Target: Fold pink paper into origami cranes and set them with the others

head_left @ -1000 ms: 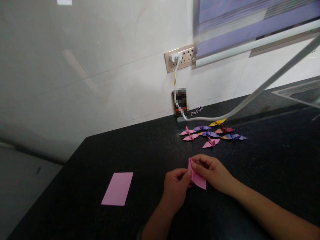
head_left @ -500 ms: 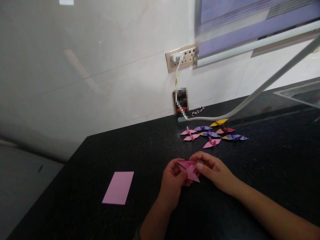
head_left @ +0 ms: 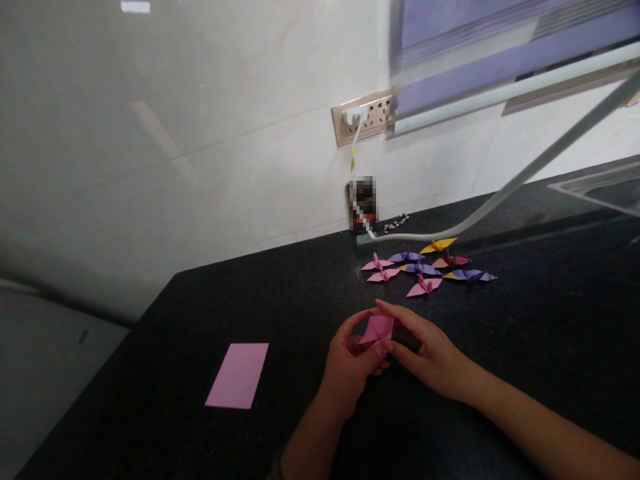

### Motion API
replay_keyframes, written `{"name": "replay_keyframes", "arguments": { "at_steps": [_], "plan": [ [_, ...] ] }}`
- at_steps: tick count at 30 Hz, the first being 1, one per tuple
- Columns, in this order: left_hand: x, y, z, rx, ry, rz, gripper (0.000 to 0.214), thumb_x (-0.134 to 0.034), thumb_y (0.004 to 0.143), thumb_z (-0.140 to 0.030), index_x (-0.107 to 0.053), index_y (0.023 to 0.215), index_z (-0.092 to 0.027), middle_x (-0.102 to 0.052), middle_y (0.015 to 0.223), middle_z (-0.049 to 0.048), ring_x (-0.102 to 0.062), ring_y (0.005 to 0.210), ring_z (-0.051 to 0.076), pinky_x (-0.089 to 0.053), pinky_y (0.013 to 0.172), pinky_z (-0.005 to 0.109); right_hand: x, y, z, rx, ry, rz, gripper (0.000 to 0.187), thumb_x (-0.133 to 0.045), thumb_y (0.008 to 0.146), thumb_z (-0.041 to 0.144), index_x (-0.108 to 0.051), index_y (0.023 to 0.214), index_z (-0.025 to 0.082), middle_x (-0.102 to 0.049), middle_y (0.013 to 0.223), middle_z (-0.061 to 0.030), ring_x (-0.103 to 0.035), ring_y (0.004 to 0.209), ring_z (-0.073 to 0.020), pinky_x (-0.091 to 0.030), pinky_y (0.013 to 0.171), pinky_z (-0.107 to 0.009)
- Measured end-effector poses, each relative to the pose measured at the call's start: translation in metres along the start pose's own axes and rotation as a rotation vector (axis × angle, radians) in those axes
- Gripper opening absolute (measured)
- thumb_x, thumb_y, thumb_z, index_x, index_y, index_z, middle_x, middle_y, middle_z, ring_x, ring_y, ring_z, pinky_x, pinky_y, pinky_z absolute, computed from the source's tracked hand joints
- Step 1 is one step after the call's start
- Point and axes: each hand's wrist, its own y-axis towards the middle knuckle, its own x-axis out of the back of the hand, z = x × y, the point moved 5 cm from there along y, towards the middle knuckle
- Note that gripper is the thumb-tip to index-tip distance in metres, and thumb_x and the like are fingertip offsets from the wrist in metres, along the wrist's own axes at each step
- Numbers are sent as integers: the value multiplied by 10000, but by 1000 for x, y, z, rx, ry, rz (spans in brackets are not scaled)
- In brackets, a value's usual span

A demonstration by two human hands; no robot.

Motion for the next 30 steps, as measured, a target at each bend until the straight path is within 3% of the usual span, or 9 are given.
{"name": "replay_keyframes", "arguments": {
  "at_steps": [4, 8, 13, 16, 22, 26, 28, 30],
  "plan": [
    [-3, 0, 0, 4, 54, 33, 447, -590, 677, -300, -427, 1071, -169, -605, 743, 47, -569, 564, 112, -408, 481, 190, 1, 0, 5, 29, -14, -8, 566, -474, 730, 98, -297, 1250, 230, -386, 1234, -72, -378, 1123, -183, -337, 937, -358],
    [-2, 0, 2, 4, 27, 26, 415, -593, 673, -313, -414, 1013, -157, -595, 724, 38, -574, 590, 123, -425, 500, 202, -1, 1, 1, -43, 82, -19, 541, -493, 728, 110, -317, 1225, 231, -494, 1087, -65, -507, 960, -160, -411, 857, -333],
    [-3, -1, 2, 4, -54, 21, 407, -595, 668, -321, -416, 992, -151, -594, 813, 61, -587, 624, 134, -438, 517, 216, -1, 3, -11, -193, 184, -77, 347, -561, 714, 217, -465, 1047, 204, -570, 850, -28, -554, 781, -151, -462, 731, -299],
    [-5, -2, 0, -12, -103, 23, 412, -607, 660, -293, -419, 999, -152, -599, 816, 58, -591, 644, 139, -442, 542, 223, -2, 4, -16, -273, 185, -41, 184, -547, 727, 291, -551, 878, 187, -565, 765, -23, -545, 674, -141, -468, 616, -274],
    [-10, -6, -3, -25, -191, 9, 467, -678, 576, -201, -451, 979, -140, -598, 845, 69, -579, 770, 180, -450, 605, 242, 0, 7, -13, -226, 229, -23, 141, -509, 751, 289, -609, 801, 203, -538, 768, -23, -523, 662, -128, -445, 585, -239],
    [-10, -4, 2, 6, -303, 93, 385, -558, 689, -367, -491, 970, -113, -588, 858, 99, -569, 789, 201, -461, 599, 280, 1, 8, -12, -213, 221, -28, 158, -492, 764, 280, -621, 822, 208, -527, 766, -22, -517, 661, -131, -437, 577, -241],
    [-6, -1, 6, 32, -337, 83, 428, -421, 749, -468, -519, 933, -94, -589, 796, 102, -574, 716, 184, -459, 567, 281, 2, 8, -10, -194, 207, -17, 158, -493, 765, 278, -629, 810, 210, -533, 769, -24, -519, 695, -141, -434, 612, -255],
    [-1, 2, 10, 51, -291, 47, 442, -411, 749, -483, -550, 874, -83, -584, 724, 85, -562, 629, 151, -448, 534, 259, 2, 9, -8, -168, 191, -6, 160, -499, 763, 276, -637, 810, 210, -545, 778, -28, -519, 729, -149, -426, 661, -271]
  ]
}}
